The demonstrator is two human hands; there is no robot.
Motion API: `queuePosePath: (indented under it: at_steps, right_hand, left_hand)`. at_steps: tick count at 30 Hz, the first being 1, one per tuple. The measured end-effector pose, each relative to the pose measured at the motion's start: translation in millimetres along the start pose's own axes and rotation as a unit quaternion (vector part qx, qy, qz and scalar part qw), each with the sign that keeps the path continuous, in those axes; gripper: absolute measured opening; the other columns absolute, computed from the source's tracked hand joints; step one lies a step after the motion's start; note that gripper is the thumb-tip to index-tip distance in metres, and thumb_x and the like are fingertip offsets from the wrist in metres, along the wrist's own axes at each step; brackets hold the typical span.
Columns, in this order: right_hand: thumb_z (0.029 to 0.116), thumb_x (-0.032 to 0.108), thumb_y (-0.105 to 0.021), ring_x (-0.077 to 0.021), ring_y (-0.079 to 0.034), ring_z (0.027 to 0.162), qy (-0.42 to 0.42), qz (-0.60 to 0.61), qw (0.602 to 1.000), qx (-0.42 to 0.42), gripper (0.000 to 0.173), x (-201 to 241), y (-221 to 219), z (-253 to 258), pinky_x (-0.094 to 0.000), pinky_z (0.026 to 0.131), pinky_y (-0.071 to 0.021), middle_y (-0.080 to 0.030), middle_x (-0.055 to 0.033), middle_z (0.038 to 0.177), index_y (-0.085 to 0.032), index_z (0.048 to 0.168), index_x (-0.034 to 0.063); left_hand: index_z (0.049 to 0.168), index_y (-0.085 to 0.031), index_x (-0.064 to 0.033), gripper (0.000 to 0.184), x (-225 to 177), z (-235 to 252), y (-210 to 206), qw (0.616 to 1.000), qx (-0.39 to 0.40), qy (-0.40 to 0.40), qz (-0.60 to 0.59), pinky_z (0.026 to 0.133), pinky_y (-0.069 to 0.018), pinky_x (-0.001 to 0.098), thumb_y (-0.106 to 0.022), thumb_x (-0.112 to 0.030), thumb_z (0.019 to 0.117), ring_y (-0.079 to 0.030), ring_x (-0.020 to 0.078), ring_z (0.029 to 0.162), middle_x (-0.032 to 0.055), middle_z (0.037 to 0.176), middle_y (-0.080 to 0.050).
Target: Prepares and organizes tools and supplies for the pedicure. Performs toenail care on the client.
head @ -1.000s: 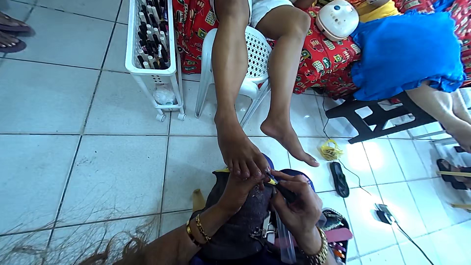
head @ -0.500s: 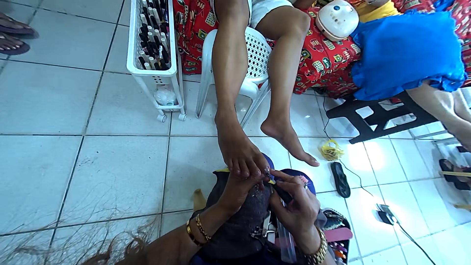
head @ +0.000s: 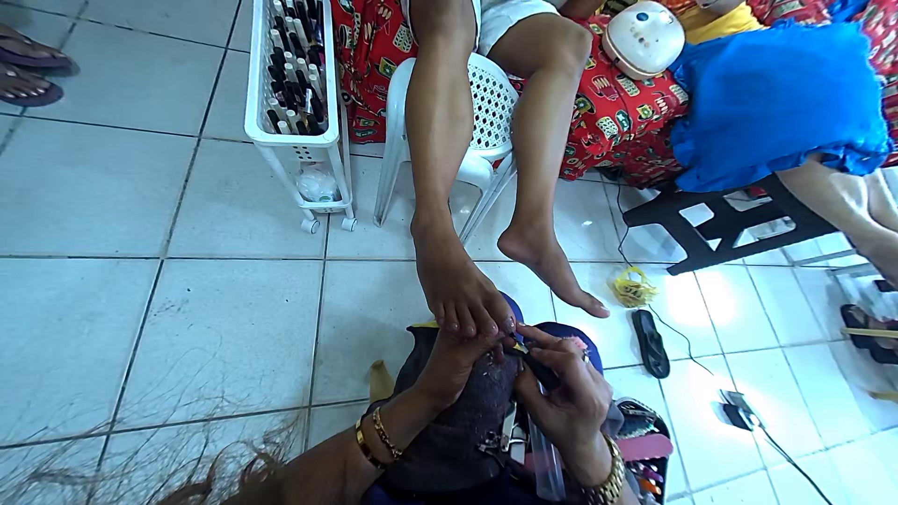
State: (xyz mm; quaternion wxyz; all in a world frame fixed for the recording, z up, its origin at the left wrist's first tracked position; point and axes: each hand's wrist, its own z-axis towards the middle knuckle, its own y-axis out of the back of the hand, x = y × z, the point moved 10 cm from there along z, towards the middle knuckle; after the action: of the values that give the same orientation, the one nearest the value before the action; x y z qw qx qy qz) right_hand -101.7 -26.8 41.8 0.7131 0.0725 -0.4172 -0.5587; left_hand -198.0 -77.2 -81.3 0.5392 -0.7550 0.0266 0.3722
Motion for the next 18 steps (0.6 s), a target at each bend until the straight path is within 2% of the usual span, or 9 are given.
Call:
queuePosePath:
  at_steps: [7,11,13,18]
  right_hand:
    - [0.0894,0.013,-0.065,-0.0075,-0.072,0.100,-0.048,0.066,0.997,0.014,0.012,-11.0,4.2,-3.4,-0.0190,0.084,-0.0583,-0.074,-0.0067,0.099,-0.058,0.097,0.0078]
    - [0.0875,0.014,-0.065,-0.0008,-0.067,0.089,-0.063,0.086,0.994,0.037,0.012,-10.8,8.7,-8.5,-0.0130,0.077,-0.0545,-0.069,-0.0013,0.090,-0.060,0.098,0.0089]
    - [0.0880,0.014,-0.066,0.0016,-0.065,0.087,-0.066,0.095,0.992,0.056,0.013,-7.4,9.2,-14.8,-0.0111,0.077,-0.0528,-0.066,-0.0002,0.088,-0.061,0.099,0.0088]
    - [0.0877,0.014,-0.067,0.0004,-0.063,0.083,-0.074,0.096,0.988,0.093,0.013,-2.7,6.4,-29.0,-0.0107,0.076,-0.0508,-0.065,-0.0021,0.085,-0.060,0.097,0.0074]
  left_hand:
    - [0.096,-0.069,-0.0064,0.014,3.1,0.8,0.1,1.000,0.010,0.017,-0.005,0.072,-0.0586,0.0237,-0.058,0.002,0.0975,-0.068,0.0090,0.073,0.0028,0.085,-0.073]
    - [0.096,-0.068,-0.0064,0.013,2.9,2.7,-1.2,1.000,0.017,0.009,-0.007,0.073,-0.0583,0.0237,-0.058,0.001,0.0978,-0.068,0.0085,0.074,0.0022,0.086,-0.072]
    - [0.096,-0.067,-0.0060,0.013,3.5,2.1,-1.1,1.000,0.015,0.011,0.000,0.072,-0.0580,0.0238,-0.057,0.002,0.0977,-0.067,0.0084,0.074,0.0020,0.086,-0.071]
    - [0.094,-0.066,-0.0054,0.014,2.6,2.7,-2.0,1.000,0.014,0.007,-0.002,0.072,-0.0583,0.0231,-0.056,0.004,0.0974,-0.068,0.0090,0.073,0.0038,0.086,-0.071]
